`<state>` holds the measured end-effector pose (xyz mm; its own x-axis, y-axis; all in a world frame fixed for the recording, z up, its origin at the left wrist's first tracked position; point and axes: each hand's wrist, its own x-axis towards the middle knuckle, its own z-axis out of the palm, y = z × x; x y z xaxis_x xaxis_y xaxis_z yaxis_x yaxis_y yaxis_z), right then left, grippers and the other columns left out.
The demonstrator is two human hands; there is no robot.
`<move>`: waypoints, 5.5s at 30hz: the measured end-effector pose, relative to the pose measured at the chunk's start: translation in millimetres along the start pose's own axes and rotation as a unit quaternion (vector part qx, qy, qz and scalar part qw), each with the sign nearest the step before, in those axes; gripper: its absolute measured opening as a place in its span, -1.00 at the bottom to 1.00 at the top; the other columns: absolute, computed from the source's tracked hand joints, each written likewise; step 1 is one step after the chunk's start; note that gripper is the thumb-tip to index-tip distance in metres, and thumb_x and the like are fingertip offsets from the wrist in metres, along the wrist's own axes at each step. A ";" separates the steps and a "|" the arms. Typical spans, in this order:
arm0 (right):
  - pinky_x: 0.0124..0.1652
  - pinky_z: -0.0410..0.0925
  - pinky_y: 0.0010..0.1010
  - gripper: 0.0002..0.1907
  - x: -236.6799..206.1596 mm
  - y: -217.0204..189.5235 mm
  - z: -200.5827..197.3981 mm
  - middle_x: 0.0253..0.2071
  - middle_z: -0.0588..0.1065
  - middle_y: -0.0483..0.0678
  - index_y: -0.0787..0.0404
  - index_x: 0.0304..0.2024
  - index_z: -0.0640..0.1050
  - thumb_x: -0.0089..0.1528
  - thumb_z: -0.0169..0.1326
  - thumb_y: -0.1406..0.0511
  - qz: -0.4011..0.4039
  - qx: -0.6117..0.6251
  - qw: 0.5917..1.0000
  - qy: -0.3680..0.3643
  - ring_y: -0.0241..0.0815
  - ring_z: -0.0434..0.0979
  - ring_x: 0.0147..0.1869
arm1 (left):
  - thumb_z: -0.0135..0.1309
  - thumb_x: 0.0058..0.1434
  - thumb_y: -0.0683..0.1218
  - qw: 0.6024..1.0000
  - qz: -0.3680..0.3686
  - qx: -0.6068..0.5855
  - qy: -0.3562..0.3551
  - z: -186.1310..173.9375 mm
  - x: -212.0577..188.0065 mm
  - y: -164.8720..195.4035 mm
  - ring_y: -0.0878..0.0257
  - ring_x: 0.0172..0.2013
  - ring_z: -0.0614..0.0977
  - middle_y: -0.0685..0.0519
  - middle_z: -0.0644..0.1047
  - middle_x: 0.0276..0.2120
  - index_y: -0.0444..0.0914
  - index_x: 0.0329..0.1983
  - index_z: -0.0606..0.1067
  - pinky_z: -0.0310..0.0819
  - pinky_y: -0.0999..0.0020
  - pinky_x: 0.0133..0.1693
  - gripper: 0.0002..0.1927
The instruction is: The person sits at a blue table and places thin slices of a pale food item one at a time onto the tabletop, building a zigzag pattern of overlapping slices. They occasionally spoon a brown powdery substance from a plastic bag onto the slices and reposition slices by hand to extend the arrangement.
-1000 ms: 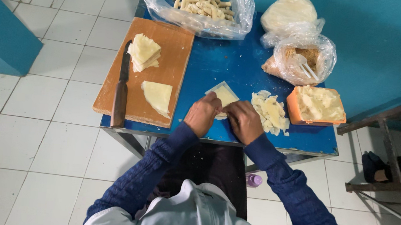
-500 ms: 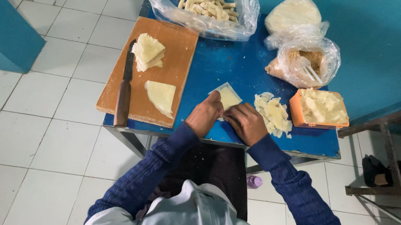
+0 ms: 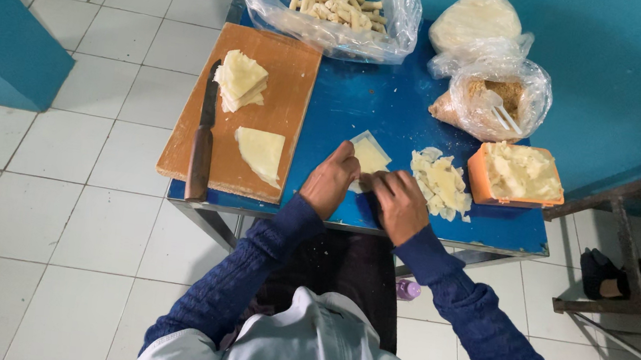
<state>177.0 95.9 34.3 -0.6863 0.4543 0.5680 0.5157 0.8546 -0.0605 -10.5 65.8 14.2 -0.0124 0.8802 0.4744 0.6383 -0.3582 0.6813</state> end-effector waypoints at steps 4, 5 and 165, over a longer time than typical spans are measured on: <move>-0.03 0.32 -0.24 -0.61 -0.9 -8.5 1.0 0.00 0.46 -0.11 0.10 0.10 0.59 0.20 0.11 0.40 0.018 -0.073 0.997 -0.003 -0.08 0.40 0.07 | 0.02 0.28 -0.27 0.999 -0.023 -0.015 0.029 -7.1 -10.7 11.4 -0.18 -0.09 0.51 -0.19 0.38 -0.04 -0.39 -0.11 0.42 0.43 0.04 -0.13 -0.86; -0.03 0.32 -0.25 -0.58 -0.2 -9.0 2.8 0.05 0.44 -0.12 0.08 0.13 0.59 0.19 0.11 0.40 0.031 -0.078 0.996 -0.009 -0.09 0.38 0.08 | 0.03 0.29 -0.26 0.999 -0.031 -0.013 0.042 -8.8 -15.6 15.3 -0.17 -0.06 0.52 -0.19 0.38 -0.04 -0.38 -0.09 0.42 0.44 0.05 -0.13 -0.85; -0.21 0.47 -0.11 -0.91 46.4 209.8 -73.9 -0.32 0.58 0.10 0.19 -0.30 0.60 0.23 0.19 0.29 0.236 -0.274 0.932 -0.010 0.11 0.63 -0.23 | 0.07 0.25 -0.10 0.974 -0.087 0.194 0.083 4.9 -28.4 26.2 -0.12 -0.02 0.40 -0.19 0.39 -0.09 -0.37 -0.16 0.42 0.34 -0.01 -0.03 -0.76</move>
<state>291.2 277.7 108.7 -0.3242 0.7564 0.5681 0.9432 0.3043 0.1331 10.4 32.9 15.8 -0.2497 0.8435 0.4756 0.8580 -0.0350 0.5125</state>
